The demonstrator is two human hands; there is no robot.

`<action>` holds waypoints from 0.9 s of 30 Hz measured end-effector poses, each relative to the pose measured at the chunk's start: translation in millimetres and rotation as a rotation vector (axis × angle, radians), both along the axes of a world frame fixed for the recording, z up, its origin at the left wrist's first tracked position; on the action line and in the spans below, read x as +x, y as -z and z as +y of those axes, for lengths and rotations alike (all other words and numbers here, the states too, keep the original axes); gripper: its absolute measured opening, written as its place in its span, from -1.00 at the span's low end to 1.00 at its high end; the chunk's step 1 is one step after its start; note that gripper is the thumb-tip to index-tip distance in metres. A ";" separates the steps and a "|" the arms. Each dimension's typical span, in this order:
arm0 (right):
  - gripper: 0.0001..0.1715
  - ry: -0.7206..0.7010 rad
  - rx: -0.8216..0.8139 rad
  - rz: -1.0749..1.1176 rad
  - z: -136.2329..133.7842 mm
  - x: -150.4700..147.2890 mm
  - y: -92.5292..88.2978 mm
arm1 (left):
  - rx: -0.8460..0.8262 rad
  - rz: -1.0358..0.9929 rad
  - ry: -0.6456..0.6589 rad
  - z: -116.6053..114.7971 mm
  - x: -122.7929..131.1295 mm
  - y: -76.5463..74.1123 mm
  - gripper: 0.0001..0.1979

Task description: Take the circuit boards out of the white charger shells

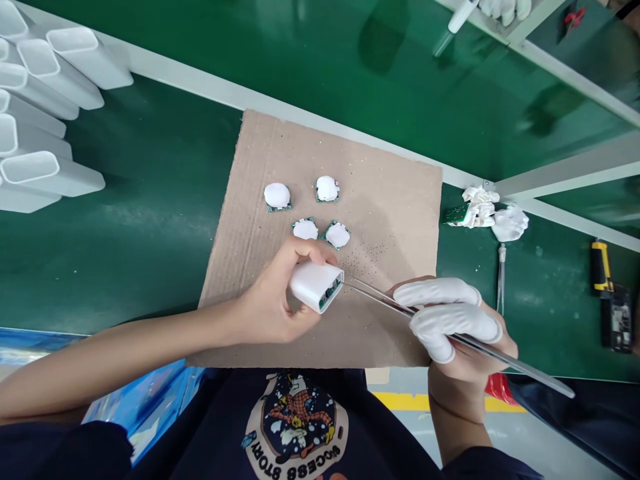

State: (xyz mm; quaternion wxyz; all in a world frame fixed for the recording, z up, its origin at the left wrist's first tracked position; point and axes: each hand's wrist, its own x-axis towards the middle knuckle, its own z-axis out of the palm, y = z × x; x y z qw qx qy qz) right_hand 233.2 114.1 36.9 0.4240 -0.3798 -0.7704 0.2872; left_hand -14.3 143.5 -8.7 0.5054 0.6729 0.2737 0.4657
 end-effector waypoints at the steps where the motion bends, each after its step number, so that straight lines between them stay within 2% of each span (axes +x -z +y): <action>1: -0.86 0.003 0.017 0.015 0.3 -0.3 0.0 | -0.001 -0.006 0.002 0.2 0.5 0.2 -0.50; 4: -0.86 0.008 0.064 0.060 1.8 -2.4 -1.3 | 0.012 -0.022 0.008 0.6 1.8 1.3 -0.50; 14: -0.82 0.002 0.045 0.035 2.6 -6.4 -4.7 | 0.040 0.003 0.006 -0.2 2.3 6.0 -0.50; 22: -0.71 -0.065 0.047 -0.003 1.0 -8.4 -0.5 | -0.006 -0.012 0.036 -1.4 3.9 6.1 -0.51; 27: -0.70 -0.050 0.048 -0.054 -4.3 -7.0 -4.3 | -0.079 -0.051 0.045 2.3 3.3 6.8 -0.54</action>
